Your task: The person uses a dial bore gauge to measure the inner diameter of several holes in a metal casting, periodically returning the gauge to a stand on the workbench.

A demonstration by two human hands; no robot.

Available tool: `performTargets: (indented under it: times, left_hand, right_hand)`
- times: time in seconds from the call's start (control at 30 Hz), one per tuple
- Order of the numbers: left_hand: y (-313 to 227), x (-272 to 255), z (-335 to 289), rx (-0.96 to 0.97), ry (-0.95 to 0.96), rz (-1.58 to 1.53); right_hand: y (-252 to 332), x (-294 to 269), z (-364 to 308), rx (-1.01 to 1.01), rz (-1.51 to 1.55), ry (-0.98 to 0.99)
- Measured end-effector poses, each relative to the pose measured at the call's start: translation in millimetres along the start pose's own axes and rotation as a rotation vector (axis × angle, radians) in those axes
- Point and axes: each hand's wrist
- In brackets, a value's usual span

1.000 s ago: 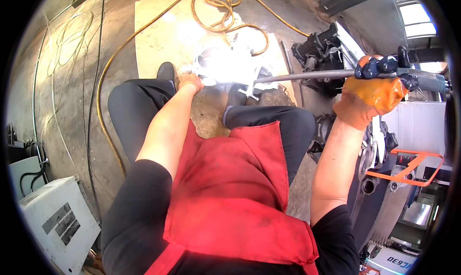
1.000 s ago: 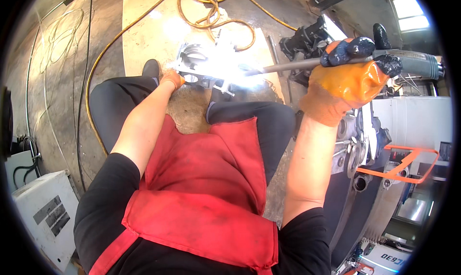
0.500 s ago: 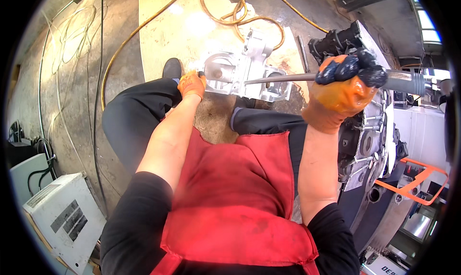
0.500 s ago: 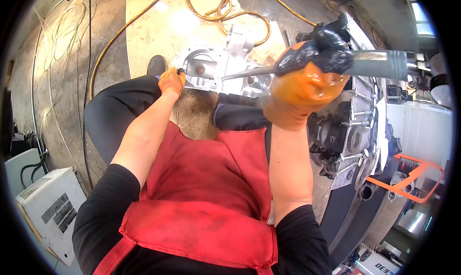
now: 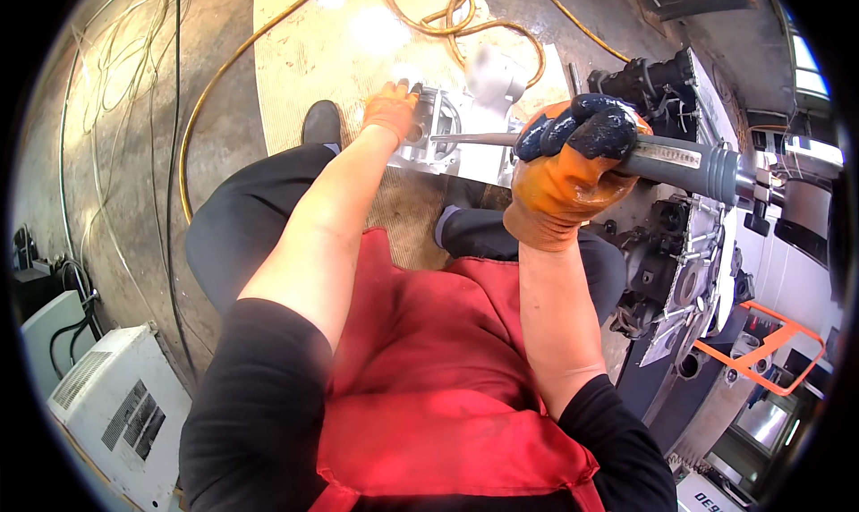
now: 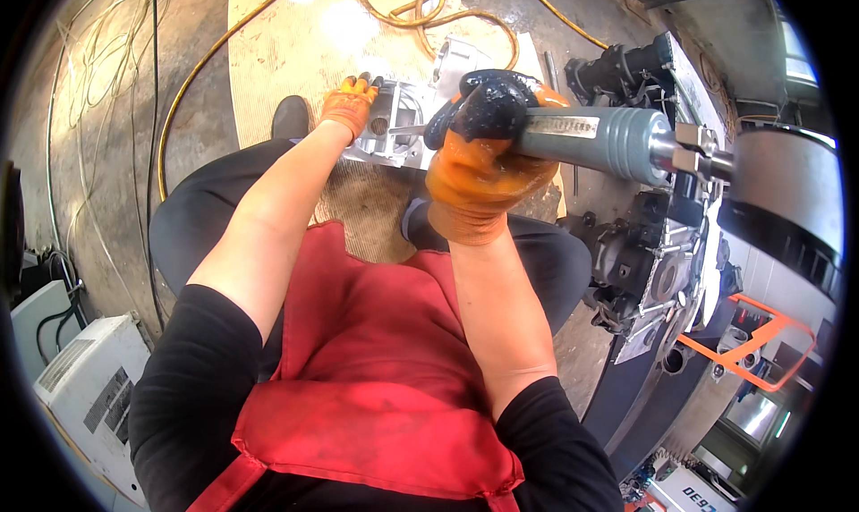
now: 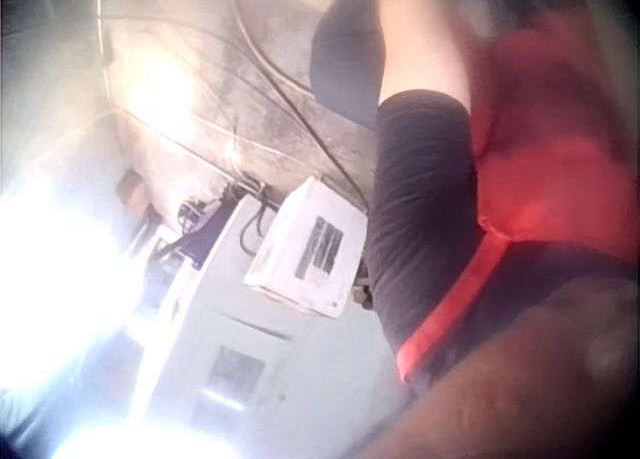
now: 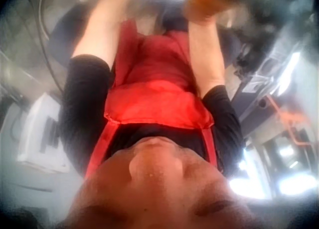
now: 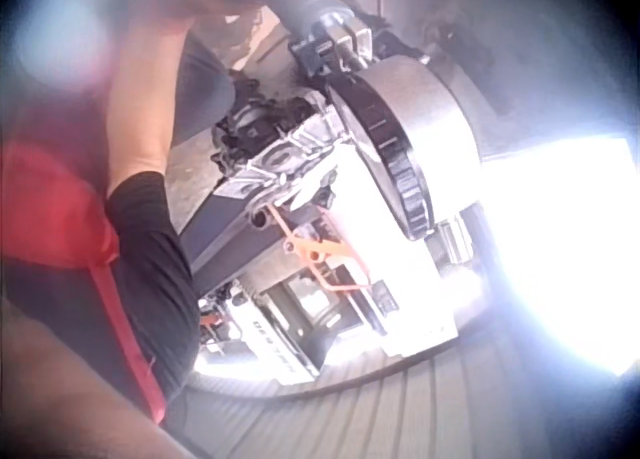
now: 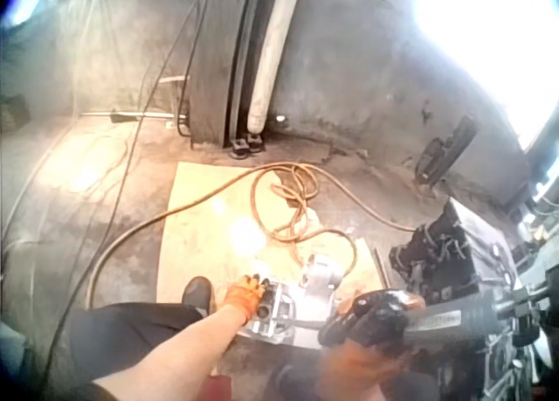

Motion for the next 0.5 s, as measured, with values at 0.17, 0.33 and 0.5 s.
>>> performTargets:
  times: [0.17,0.33,0.5]
  left_hand:
    - [9.0,0.8,12.1,0.029,0.054,0.093]
    - [9.7,28.3,4.9,0.016,-0.211,-0.036]
    - [3.2,50.6,-19.5,0.027,-0.232,-0.015]
  right_hand:
    - [-9.5,5.9,4.3,-0.138,-0.251,-0.092]
    - [5.9,-3.1,18.2,-0.015,-0.056,0.172]
    - [5.5,-10.2,19.4,-0.007,-0.154,-0.056]
Point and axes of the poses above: each hand's wrist, its own z-axis towards the middle knuckle, its own x-axis out of the palm, y = z × x, and after that the axes turned 11 degrees about x, right-handed
